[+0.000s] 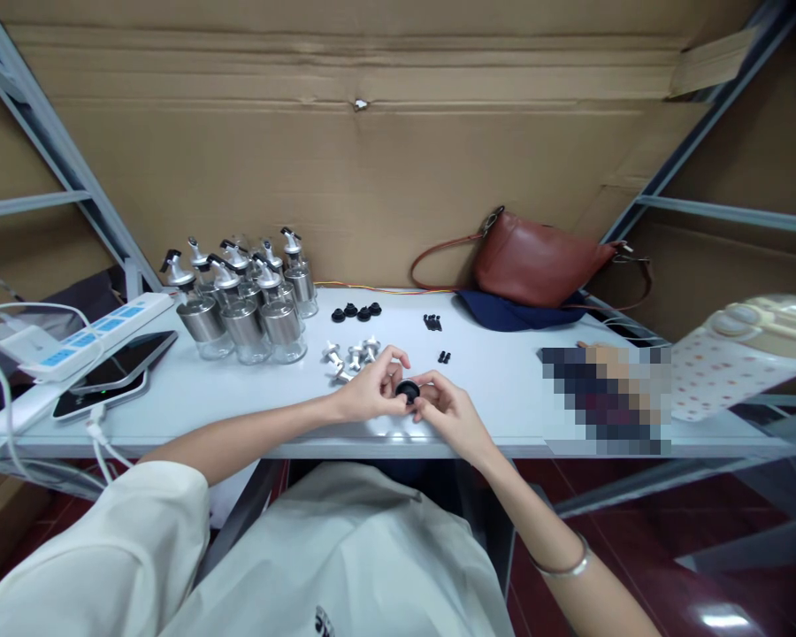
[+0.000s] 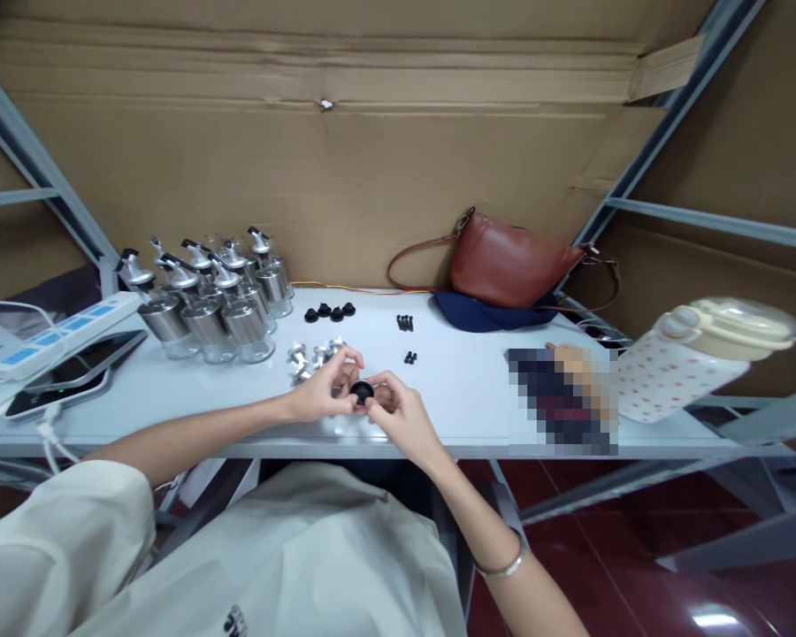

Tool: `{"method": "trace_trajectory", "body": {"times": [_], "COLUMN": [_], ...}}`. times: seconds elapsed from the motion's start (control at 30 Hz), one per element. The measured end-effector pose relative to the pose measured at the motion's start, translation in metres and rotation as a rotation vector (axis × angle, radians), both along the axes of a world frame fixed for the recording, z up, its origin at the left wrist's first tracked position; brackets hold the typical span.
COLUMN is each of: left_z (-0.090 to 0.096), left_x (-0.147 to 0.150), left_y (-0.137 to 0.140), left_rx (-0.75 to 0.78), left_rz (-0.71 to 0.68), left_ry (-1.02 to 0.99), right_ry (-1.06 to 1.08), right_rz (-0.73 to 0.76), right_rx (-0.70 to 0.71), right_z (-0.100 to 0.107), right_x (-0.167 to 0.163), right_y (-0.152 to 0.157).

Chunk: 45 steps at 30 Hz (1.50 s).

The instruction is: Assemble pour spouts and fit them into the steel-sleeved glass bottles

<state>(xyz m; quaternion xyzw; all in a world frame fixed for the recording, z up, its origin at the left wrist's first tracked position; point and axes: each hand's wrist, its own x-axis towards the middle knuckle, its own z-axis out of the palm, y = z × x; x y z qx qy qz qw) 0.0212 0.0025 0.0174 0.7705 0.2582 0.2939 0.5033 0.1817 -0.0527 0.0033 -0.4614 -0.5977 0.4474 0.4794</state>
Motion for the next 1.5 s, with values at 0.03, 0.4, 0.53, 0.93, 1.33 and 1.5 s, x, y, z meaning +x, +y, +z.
{"method": "trace_trajectory", "body": {"times": [0.03,0.4,0.53,0.93,1.33,1.5], "left_z": [0.001,0.001,-0.001,-0.003,-0.002,-0.004], "left_x": [0.0,-0.001,-0.002,0.001,-0.002,-0.004], "left_y": [0.0,-0.004,-0.004,0.001,0.005,0.009], "left_rx": [0.003,0.072,0.105,0.02,0.119,0.15], "left_rz": [0.001,0.004,0.008,0.04,0.0,-0.056], "left_ry": [0.002,0.019,0.031,-0.135,-0.106,-0.109], "right_ry": [-0.015,-0.134,-0.127,0.106,0.237,0.163], "right_rz": [0.003,0.005,0.005,-0.11,-0.103,-0.117], "right_rx": [0.011,0.092,0.091,0.106,0.068,0.083], "right_z": [0.0,-0.001,-0.002,-0.003,-0.007,-0.006], "right_x": [0.0,0.0,0.001,0.003,0.006,0.005], "right_y": [0.0,-0.004,-0.004,0.004,0.005,0.004]}}
